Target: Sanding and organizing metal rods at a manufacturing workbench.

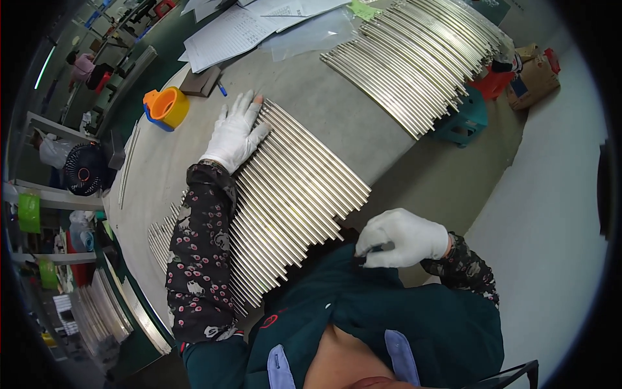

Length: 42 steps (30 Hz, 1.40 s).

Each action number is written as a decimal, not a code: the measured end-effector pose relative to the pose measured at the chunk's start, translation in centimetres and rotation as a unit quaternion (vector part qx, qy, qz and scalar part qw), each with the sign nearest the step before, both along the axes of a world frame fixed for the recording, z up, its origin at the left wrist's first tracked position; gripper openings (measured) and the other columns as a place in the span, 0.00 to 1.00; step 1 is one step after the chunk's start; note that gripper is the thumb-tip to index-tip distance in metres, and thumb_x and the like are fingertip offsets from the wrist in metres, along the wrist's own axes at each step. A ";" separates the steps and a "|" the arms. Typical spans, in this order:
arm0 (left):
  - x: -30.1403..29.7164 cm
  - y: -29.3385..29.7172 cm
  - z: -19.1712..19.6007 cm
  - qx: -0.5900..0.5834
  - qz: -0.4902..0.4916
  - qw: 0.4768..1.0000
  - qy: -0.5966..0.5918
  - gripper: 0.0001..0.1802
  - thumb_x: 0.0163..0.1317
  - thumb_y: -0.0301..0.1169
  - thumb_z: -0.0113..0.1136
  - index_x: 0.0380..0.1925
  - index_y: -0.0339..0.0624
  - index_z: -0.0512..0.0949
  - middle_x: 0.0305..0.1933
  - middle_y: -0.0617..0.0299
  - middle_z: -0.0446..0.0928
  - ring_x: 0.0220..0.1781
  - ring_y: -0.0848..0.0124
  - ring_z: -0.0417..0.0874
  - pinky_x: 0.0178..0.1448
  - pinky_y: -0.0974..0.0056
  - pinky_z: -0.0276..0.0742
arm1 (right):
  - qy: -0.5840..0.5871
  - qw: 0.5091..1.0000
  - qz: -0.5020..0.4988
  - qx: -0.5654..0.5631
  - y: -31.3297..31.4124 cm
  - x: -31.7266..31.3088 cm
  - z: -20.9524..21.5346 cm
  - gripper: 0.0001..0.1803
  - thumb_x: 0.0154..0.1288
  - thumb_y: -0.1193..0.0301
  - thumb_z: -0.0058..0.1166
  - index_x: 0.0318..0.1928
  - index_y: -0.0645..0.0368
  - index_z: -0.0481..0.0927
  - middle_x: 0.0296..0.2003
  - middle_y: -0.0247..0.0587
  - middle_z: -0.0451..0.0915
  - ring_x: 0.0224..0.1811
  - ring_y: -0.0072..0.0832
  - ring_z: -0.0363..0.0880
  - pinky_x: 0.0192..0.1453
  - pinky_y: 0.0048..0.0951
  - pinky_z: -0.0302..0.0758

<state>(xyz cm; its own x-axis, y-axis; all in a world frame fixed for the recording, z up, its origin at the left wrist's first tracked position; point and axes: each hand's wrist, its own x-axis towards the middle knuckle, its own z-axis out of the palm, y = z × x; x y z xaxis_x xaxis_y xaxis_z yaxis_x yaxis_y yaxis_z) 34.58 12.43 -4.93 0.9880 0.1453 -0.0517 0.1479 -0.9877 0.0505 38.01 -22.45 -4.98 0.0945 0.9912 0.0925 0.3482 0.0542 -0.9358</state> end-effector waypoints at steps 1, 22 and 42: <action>0.4 -0.3 -0.1 -0.002 -0.003 1.000 0.000 0.38 0.66 0.53 0.46 0.69 0.42 0.55 0.74 0.50 0.50 0.76 0.55 0.48 0.76 0.51 0.40 | -0.011 0.999 0.024 0.034 0.3 -0.7 -0.7 0.12 0.53 0.65 0.61 0.36 0.58 0.84 0.30 0.44 0.81 0.33 0.38 0.80 0.38 0.34 0.77; -2.0 -6.3 1.2 0.018 -0.243 0.969 -0.029 0.38 0.63 0.58 0.43 0.67 0.47 0.59 0.72 0.51 0.55 0.75 0.52 0.51 0.75 0.43 0.43 | -0.129 0.984 -0.117 -0.031 0.8 1.1 -0.4 0.08 0.53 0.66 0.59 0.27 0.57 0.83 0.23 0.42 0.79 0.28 0.38 0.79 0.35 0.34 0.76; -2.3 -7.0 1.2 -0.058 -0.240 0.967 -0.068 0.35 0.62 0.53 0.47 0.62 0.41 0.65 0.65 0.51 0.64 0.70 0.55 0.57 0.74 0.41 0.40 | -0.416 0.888 -0.177 0.085 21.0 7.7 5.6 0.24 0.55 0.62 0.59 0.50 0.62 0.76 0.38 0.49 0.80 0.42 0.43 0.79 0.46 0.39 0.76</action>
<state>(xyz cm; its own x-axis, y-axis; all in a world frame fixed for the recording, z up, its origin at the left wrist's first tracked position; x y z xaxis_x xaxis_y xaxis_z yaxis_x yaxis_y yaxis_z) 32.25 5.46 -3.72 0.9387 -0.3312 0.0958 -0.3425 -0.9273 0.1509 45.70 -1.46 0.65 0.2252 0.8782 0.4220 0.9389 -0.0799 -0.3348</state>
